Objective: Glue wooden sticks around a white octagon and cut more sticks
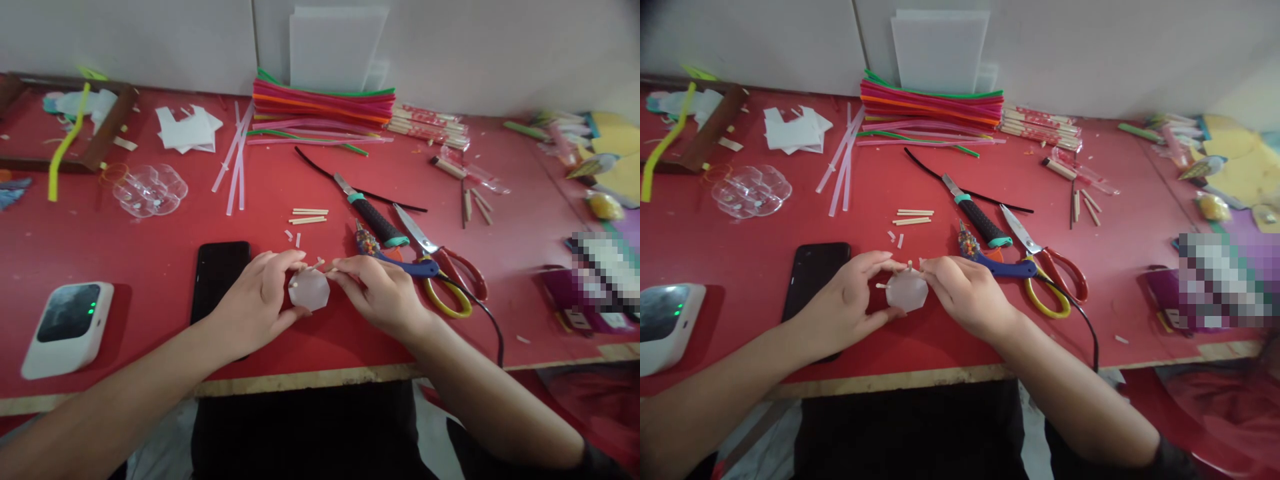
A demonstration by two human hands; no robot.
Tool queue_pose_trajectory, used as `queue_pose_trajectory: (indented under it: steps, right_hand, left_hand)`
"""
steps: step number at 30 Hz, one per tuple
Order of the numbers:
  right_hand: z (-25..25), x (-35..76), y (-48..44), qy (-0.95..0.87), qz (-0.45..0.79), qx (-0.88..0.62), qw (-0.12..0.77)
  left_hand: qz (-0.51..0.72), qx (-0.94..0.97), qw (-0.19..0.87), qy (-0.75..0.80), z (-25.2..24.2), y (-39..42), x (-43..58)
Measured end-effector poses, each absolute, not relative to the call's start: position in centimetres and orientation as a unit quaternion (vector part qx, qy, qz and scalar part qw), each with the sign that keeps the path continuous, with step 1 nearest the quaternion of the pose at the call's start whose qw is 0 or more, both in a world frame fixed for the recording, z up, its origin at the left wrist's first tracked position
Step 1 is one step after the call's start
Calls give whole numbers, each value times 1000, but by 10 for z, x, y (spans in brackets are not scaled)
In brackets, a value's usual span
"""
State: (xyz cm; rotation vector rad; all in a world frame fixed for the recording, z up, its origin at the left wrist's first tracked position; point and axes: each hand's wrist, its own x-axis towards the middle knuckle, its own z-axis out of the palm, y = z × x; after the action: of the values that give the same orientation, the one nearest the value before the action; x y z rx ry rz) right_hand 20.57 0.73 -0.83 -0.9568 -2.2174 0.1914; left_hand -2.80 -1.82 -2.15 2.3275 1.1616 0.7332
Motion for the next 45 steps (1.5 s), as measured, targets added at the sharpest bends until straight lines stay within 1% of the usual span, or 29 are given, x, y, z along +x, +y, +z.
queue_pose_trajectory:
  steps: [6, 15, 23, 28, 37, 45]
  right_hand:
    - [-7, 205, 7, -864, 68, -362, 342]
    - [-8, 207, 4, -874, 81, -356, 320]
    - [-8, 207, 3, -880, 84, -339, 323]
    - [-9, 206, 3, -862, 84, -366, 340]
    - [-3, 208, 3, -861, 106, -385, 316]
    - [-4, 209, 2, -860, 108, -392, 308]
  left_hand:
    - [252, 850, 192, 420, -20, -17, -29]
    - [253, 838, 225, 428, -21, -17, -29]
    - [253, 842, 218, 425, -19, -17, -29]
    - [252, 842, 219, 425, -19, -18, -29]
    - [251, 839, 233, 423, -20, -18, -30]
    - [243, 854, 198, 415, -20, -18, -31]
